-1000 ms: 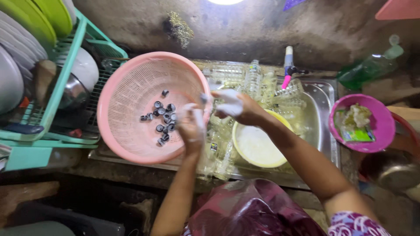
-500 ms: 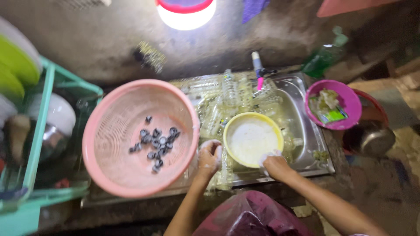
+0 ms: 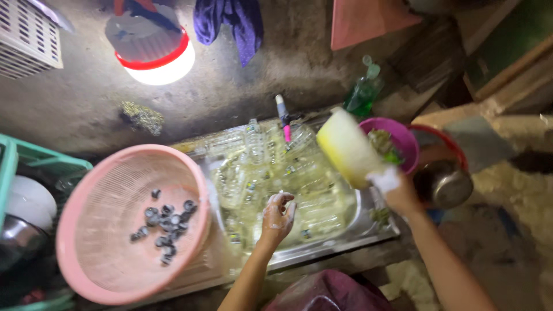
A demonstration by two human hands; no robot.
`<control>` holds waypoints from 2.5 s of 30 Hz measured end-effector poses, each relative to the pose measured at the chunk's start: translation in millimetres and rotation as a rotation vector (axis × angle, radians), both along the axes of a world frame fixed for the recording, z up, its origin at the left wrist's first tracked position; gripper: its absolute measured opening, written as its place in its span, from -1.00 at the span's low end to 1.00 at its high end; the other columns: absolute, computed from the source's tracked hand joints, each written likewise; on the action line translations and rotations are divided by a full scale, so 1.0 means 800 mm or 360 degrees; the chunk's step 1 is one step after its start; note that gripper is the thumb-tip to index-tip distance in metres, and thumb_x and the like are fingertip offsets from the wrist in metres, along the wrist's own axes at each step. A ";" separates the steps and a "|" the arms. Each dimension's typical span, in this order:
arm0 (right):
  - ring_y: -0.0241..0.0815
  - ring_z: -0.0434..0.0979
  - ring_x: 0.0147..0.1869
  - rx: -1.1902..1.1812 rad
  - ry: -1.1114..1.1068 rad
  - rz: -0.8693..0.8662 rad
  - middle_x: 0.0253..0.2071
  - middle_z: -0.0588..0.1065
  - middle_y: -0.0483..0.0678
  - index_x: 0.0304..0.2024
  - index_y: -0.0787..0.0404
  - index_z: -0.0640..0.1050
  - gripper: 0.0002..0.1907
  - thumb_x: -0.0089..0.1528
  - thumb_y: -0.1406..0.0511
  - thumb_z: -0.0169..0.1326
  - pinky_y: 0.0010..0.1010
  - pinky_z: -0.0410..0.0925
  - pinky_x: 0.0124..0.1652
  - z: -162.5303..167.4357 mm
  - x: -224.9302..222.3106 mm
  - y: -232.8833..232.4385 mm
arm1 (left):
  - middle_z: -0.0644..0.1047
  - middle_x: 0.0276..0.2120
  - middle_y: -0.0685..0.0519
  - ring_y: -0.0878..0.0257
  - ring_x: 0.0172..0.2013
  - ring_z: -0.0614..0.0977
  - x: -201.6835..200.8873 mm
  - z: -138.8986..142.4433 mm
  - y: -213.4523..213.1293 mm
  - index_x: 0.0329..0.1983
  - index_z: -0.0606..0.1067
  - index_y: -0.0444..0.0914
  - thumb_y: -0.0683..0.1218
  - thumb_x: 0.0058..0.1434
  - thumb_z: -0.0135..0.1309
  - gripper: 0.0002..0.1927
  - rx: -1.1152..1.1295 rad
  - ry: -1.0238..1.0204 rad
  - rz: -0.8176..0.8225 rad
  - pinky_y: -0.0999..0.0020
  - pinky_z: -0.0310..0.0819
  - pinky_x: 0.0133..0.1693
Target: The person washes small dark bottle caps by hand in a yellow bowl filled with soapy water, then rinses them under running tap water and transfers them into a pink colander. The person also rinses the yellow bowl and the pink colander under the tap.
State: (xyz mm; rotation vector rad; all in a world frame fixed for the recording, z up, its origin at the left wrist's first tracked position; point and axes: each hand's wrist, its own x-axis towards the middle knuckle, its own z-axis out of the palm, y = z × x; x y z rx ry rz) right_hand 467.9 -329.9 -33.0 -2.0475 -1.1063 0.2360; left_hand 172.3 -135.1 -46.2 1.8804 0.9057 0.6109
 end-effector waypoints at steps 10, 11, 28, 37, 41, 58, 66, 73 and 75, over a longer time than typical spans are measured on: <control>-0.14 0.50 0.12 0.0621 0.1731 -0.0221 0.08 0.49 -0.05 0.16 0.19 0.36 -0.63 0.29 0.41 0.00 -0.22 0.37 0.11 0.001 0.163 -0.026 | 0.63 -0.18 -0.02 0.16 -0.25 0.67 0.078 -0.032 -0.029 -0.10 0.57 -0.24 -0.13 0.20 0.20 -0.79 -0.0163 0.0131 0.0390 0.33 0.57 -0.16; -0.09 0.52 0.08 0.0251 0.1360 -0.0101 0.02 0.52 -0.01 0.11 0.23 0.41 -0.68 0.30 0.38 0.02 -0.20 0.38 0.10 -0.009 0.162 -0.021 | 0.65 -0.21 -0.01 0.19 -0.26 0.69 0.087 -0.036 -0.017 -0.10 0.58 -0.25 -0.13 0.22 0.19 -0.80 -0.0181 0.0113 0.0428 0.35 0.57 -0.16; 0.18 0.50 -0.16 -0.0240 -0.0940 0.1571 -0.33 0.50 0.06 -0.32 0.11 0.58 -0.82 0.00 0.37 0.10 0.03 0.36 -0.12 -0.075 0.002 0.155 | 0.68 -0.16 -0.13 0.05 -0.15 0.71 0.103 -0.031 0.115 -0.07 0.61 -0.19 -0.08 0.25 0.13 -0.78 0.0186 0.0210 0.0724 0.20 0.59 -0.03; 0.14 0.48 -0.12 -0.0475 -0.0945 0.1632 -0.27 0.46 0.06 -0.29 0.13 0.54 -0.83 0.06 0.40 0.04 0.05 0.32 -0.04 -0.103 -0.027 0.144 | 0.53 -0.05 -0.38 -0.34 0.04 0.49 0.224 0.006 0.151 0.44 0.28 0.11 0.24 0.32 -0.02 -0.38 0.0286 0.0908 0.0150 -0.10 0.43 0.02; 0.17 0.47 -0.08 -0.0257 -0.0904 0.1642 -0.30 0.45 0.05 -0.35 0.11 0.53 -0.81 -0.02 0.43 0.02 0.03 0.30 -0.01 -0.099 -0.018 0.146 | 0.57 -0.13 -0.36 -0.31 0.02 0.51 0.262 0.013 0.158 0.34 0.33 -0.03 0.35 0.24 -0.01 -0.32 0.0209 0.0895 0.0124 -0.05 0.45 0.03; 0.15 0.53 -0.18 -0.0561 -0.0769 0.1637 -0.40 0.52 0.06 -0.45 0.15 0.55 -0.89 -0.04 0.40 0.17 -0.01 0.35 -0.15 -0.101 0.008 0.132 | 0.43 0.20 -0.31 -0.24 0.15 0.48 0.135 -0.031 0.145 0.26 0.46 -0.11 0.00 0.27 0.12 -0.53 0.0165 0.0297 0.0261 0.01 0.38 0.14; 0.10 0.51 0.05 -0.1346 -0.0638 0.1960 -0.13 0.55 0.01 -0.10 0.00 0.61 -0.51 -0.08 0.16 0.43 -0.09 0.34 0.03 -0.079 0.016 0.185 | 0.48 0.18 -0.29 -0.20 0.17 0.51 0.055 -0.144 0.050 0.42 0.25 -0.12 -0.28 0.08 0.03 -0.24 -0.0198 0.0434 0.0667 0.01 0.37 0.23; -0.07 0.53 -0.01 -0.1126 0.1956 0.1341 -0.12 0.52 0.02 -0.12 0.22 0.53 -0.67 0.04 0.41 0.21 -0.30 0.46 -0.01 -0.099 -0.008 0.290 | 0.38 0.20 -0.24 -0.20 0.15 0.49 0.048 -0.120 0.008 0.39 0.30 -0.07 -0.23 0.13 0.07 -0.29 -0.0580 0.0602 0.0798 0.03 0.38 0.19; -0.01 0.54 -0.11 -0.0601 0.2930 0.0313 -0.22 0.47 0.11 -0.32 0.30 0.43 -0.81 0.04 0.58 -0.07 -0.33 0.48 -0.10 -0.107 -0.048 0.319 | 0.32 0.22 -0.32 -0.30 0.19 0.42 0.046 -0.105 0.003 0.26 0.38 -0.17 -0.21 0.09 0.15 -0.40 -0.0141 0.0705 0.0785 0.01 0.37 0.14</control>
